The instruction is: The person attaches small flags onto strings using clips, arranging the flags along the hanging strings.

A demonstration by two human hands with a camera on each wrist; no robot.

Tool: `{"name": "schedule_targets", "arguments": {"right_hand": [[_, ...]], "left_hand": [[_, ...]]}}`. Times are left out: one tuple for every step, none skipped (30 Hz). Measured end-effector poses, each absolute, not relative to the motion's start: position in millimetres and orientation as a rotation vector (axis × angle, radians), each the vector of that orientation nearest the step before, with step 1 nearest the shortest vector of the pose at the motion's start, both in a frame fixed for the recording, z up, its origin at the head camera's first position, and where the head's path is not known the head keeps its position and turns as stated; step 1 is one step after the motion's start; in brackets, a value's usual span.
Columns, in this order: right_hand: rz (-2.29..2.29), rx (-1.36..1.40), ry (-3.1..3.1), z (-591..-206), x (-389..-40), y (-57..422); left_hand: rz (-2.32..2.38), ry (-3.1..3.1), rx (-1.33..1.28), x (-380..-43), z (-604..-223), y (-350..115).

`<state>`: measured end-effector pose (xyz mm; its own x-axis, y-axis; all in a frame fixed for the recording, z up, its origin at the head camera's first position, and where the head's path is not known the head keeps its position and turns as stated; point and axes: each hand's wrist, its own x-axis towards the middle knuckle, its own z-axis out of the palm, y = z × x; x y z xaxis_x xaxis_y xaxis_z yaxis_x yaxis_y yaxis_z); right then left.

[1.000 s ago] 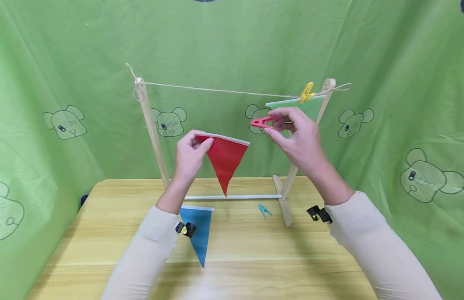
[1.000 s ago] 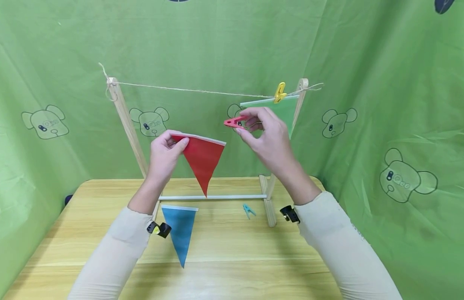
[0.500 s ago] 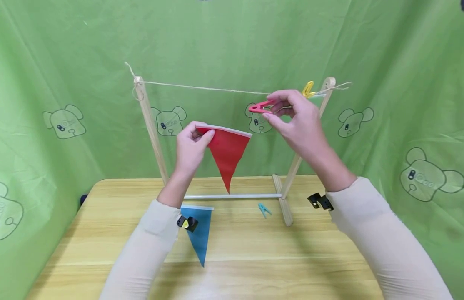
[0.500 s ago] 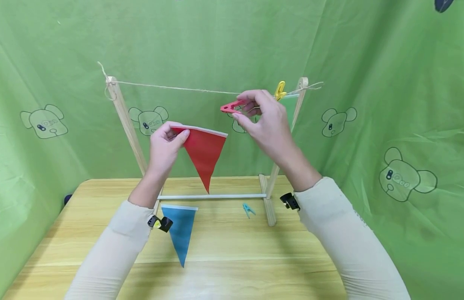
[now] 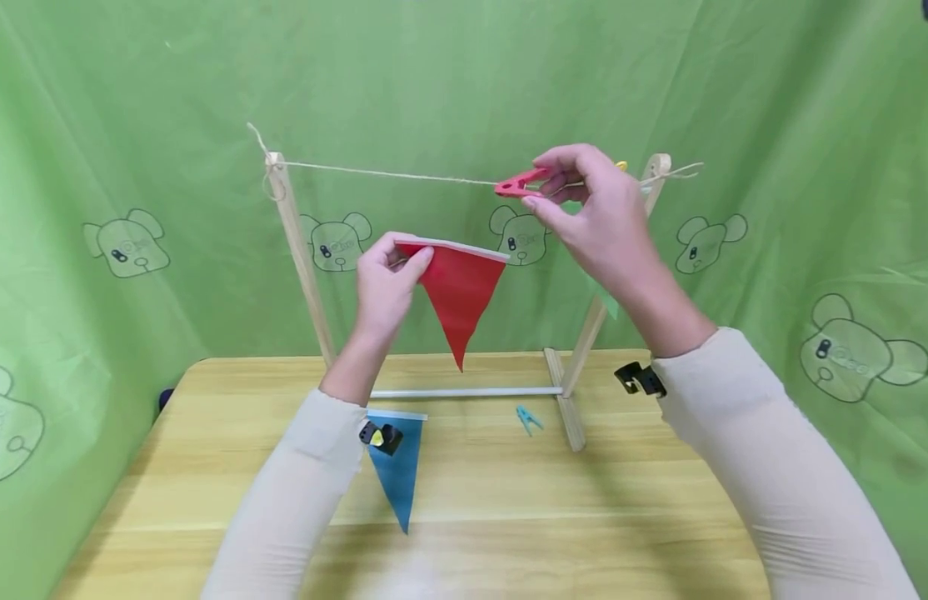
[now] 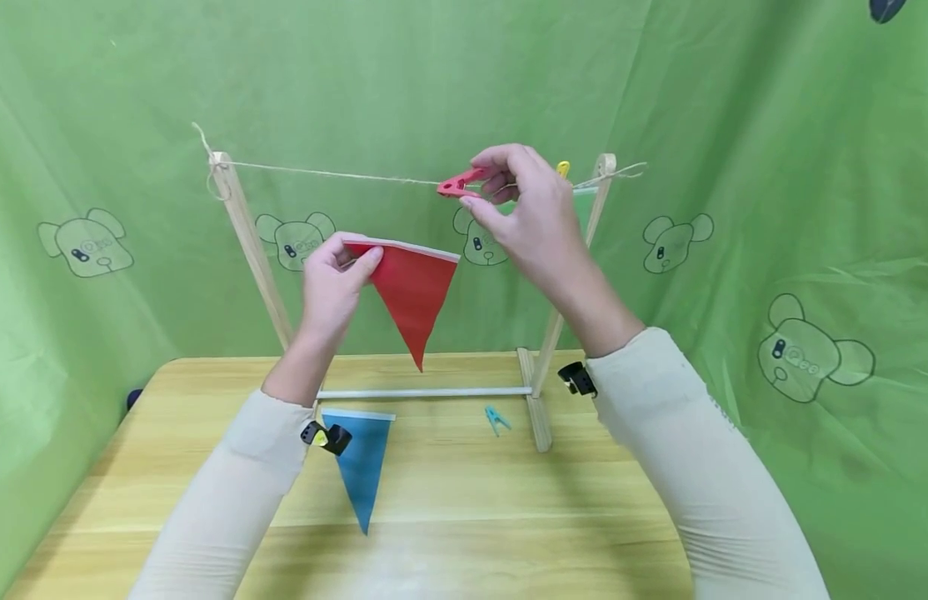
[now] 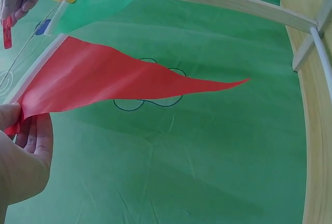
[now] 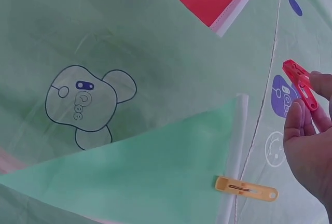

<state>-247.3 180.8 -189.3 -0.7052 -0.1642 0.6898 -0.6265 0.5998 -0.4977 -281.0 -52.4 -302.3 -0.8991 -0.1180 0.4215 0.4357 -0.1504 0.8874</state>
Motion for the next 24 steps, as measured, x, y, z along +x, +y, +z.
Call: {"name": "schedule_targets", "arguments": {"right_hand": [[1.002,0.627,-2.229,-187,-248,181],[0.998,0.633,-2.231,-185,-249,180],[0.993,0.636,-2.234,-182,-249,180],[0.993,0.641,-2.236,-180,-250,180],[0.992,0.649,-2.234,-178,-251,180],[0.991,0.657,-2.234,-176,-252,180],[0.989,0.665,-2.233,-174,-253,180],[0.985,0.667,-2.237,-173,-254,181],[0.980,0.664,-2.246,-171,-255,181],[0.972,0.659,-2.256,-170,-255,181],[0.960,0.654,-2.269,-168,-256,182],[0.949,0.647,-2.284,-167,-256,182],[0.939,0.640,-2.298,-165,-257,182],[0.934,0.638,-2.308,-164,-257,182],[0.927,0.634,-2.321,-162,-258,183],[0.925,0.636,-2.329,-161,-258,183],[0.924,0.642,-2.332,-159,-259,183],[0.924,0.650,-2.335,-158,-260,183],[0.921,0.658,-2.338,-157,-260,183],[0.916,0.666,-2.338,-155,-260,183],[0.907,0.671,-2.343,-154,-261,182],[0.895,0.678,-2.343,-153,-261,182],[0.882,0.684,-2.344,-152,-261,182],[0.868,0.685,-2.348,-150,-261,183]], "left_hand": [[-2.108,-1.758,-0.358,-282,-301,-52],[-2.111,-1.755,-0.356,-283,-300,-51],[-2.119,-1.747,-0.356,-283,-299,-51],[-2.128,-1.739,-0.354,-284,-297,-50],[-2.137,-1.729,-0.355,-285,-296,-50],[-2.147,-1.718,-0.354,-285,-295,-49],[-2.156,-1.709,-0.353,-286,-294,-49],[-2.166,-1.702,-0.351,-287,-292,-49],[-2.174,-1.695,-0.348,-287,-291,-49],[-2.182,-1.692,-0.343,-288,-290,-48],[-2.190,-1.690,-0.339,-288,-289,-48],[-2.199,-1.688,-0.335,-288,-287,-47],[-2.208,-1.684,-0.334,-289,-286,-47],[-2.218,-1.678,-0.335,-289,-285,-46],[-2.223,-1.673,-0.335,-289,-284,-46],[-2.229,-1.668,-0.336,-289,-283,-45],[-2.235,-1.661,-0.336,-289,-282,-44],[-2.243,-1.652,-0.337,-289,-281,-43],[-2.248,-1.644,-0.335,-290,-280,-42],[-2.258,-1.634,-0.331,-290,-280,-42],[-2.266,-1.625,-0.329,-290,-279,-41],[-2.273,-1.616,-0.327,-290,-278,-40],[-2.279,-1.608,-0.325,-290,-278,-40],[-2.286,-1.600,-0.325,-291,-277,-39]]}}
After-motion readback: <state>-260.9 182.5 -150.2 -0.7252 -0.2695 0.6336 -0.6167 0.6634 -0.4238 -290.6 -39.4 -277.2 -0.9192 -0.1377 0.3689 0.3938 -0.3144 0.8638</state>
